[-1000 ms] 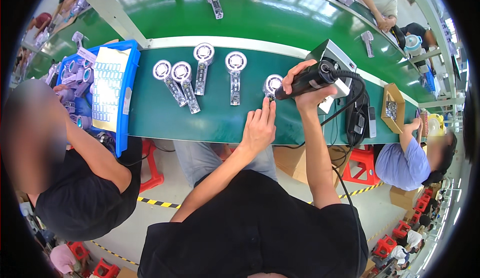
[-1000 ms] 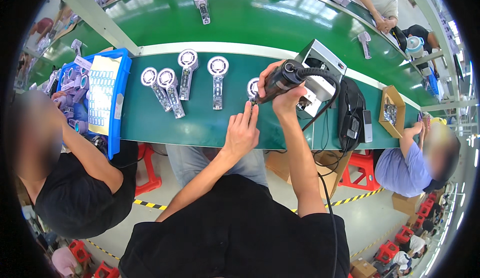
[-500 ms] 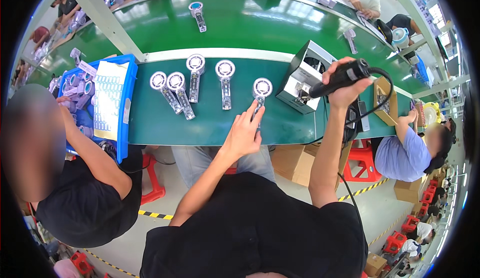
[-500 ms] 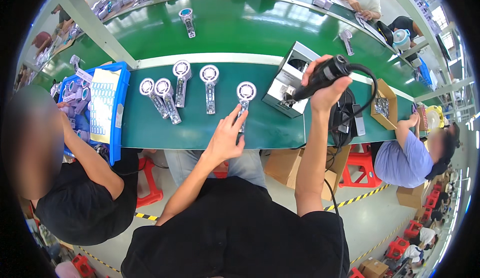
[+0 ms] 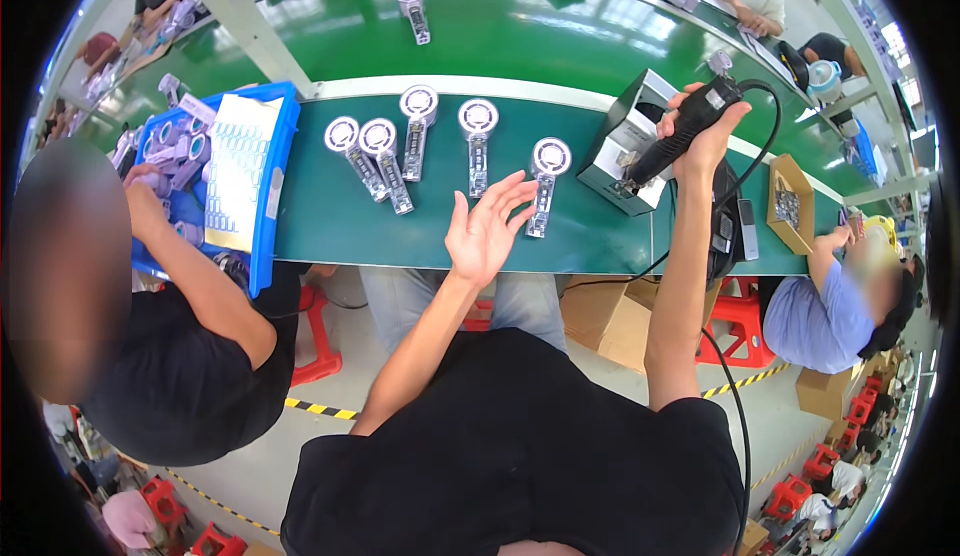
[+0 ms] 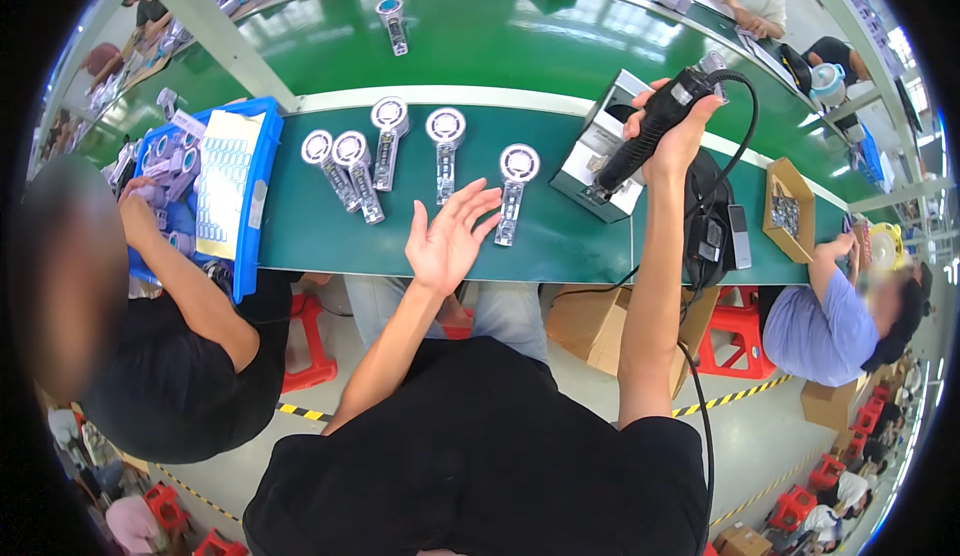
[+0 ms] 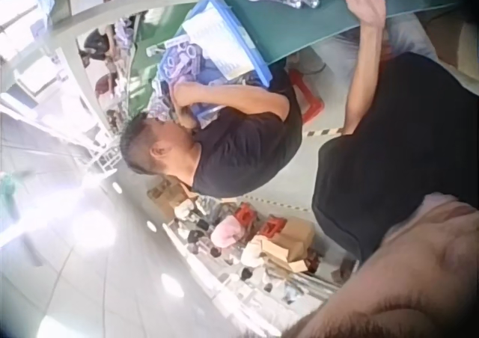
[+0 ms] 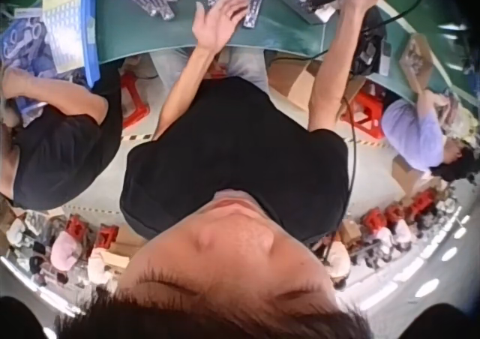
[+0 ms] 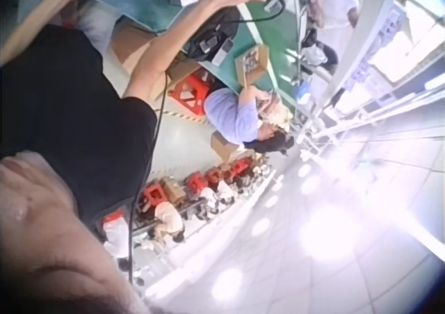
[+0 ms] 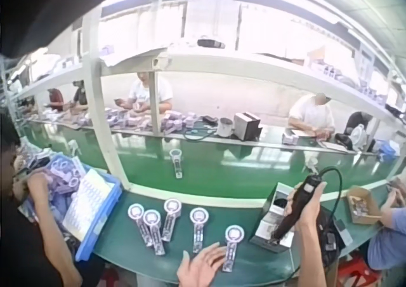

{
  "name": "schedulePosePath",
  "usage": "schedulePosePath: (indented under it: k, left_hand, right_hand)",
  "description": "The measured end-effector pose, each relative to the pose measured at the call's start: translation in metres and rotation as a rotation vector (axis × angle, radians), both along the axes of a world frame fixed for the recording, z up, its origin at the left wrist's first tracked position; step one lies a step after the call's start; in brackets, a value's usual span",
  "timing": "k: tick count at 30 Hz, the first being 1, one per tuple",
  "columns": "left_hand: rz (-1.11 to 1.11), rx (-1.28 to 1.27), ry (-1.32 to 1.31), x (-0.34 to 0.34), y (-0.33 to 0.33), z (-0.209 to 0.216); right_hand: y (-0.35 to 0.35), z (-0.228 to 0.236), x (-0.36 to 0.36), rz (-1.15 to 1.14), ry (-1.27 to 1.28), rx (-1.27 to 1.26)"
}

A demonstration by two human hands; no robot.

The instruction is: Assembling small hand-held electric fans using a screwdriver tool on a factory production line.

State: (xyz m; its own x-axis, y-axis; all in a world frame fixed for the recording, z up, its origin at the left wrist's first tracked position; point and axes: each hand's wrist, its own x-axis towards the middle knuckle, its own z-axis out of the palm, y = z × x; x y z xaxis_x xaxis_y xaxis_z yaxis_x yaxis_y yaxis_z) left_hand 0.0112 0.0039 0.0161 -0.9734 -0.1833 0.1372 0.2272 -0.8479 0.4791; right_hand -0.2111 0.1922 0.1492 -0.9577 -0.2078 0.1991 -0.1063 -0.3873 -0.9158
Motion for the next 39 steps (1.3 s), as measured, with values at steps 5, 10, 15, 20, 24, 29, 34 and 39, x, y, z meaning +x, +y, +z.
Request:
schedulePosePath:
  k: [5,10,15,20,24,29,34,39]
  left_hand:
    - [-0.060,0.139,0.058,0.009,-0.003,-0.006]
    - [0.296,-1.226,0.127,0.013,0.002,0.002]
    - [0.358,-1.324,0.161,0.014,0.012,-0.003]
    - [0.359,-1.395,0.122,0.011,0.006,-0.013]
    - [0.344,-1.430,0.125,0.012,0.003,-0.015]
    - [0.342,-1.379,0.139,0.013,0.003,-0.018]
    - [0.018,-0.737,-0.105,0.014,-0.002,-0.014]
    - [-0.114,-0.175,-0.115,0.006,-0.008,-0.019]
  right_hand:
    - [-0.012,-0.014,0.027,0.117,-0.035,-0.153]
    - [-0.056,-0.021,0.053,0.273,0.180,-0.207]
    - [-0.087,-0.026,0.065,0.327,0.288,-0.108]
    - [-0.100,-0.031,0.068,0.335,0.327,-0.065]
    - [-0.103,-0.034,0.070,0.330,0.335,-0.035]
    - [-0.105,-0.037,0.072,0.327,0.334,0.041]
    - [-0.112,-0.039,0.076,0.310,0.279,0.059]
    - [-0.111,-0.037,0.075,0.333,0.273,0.085]
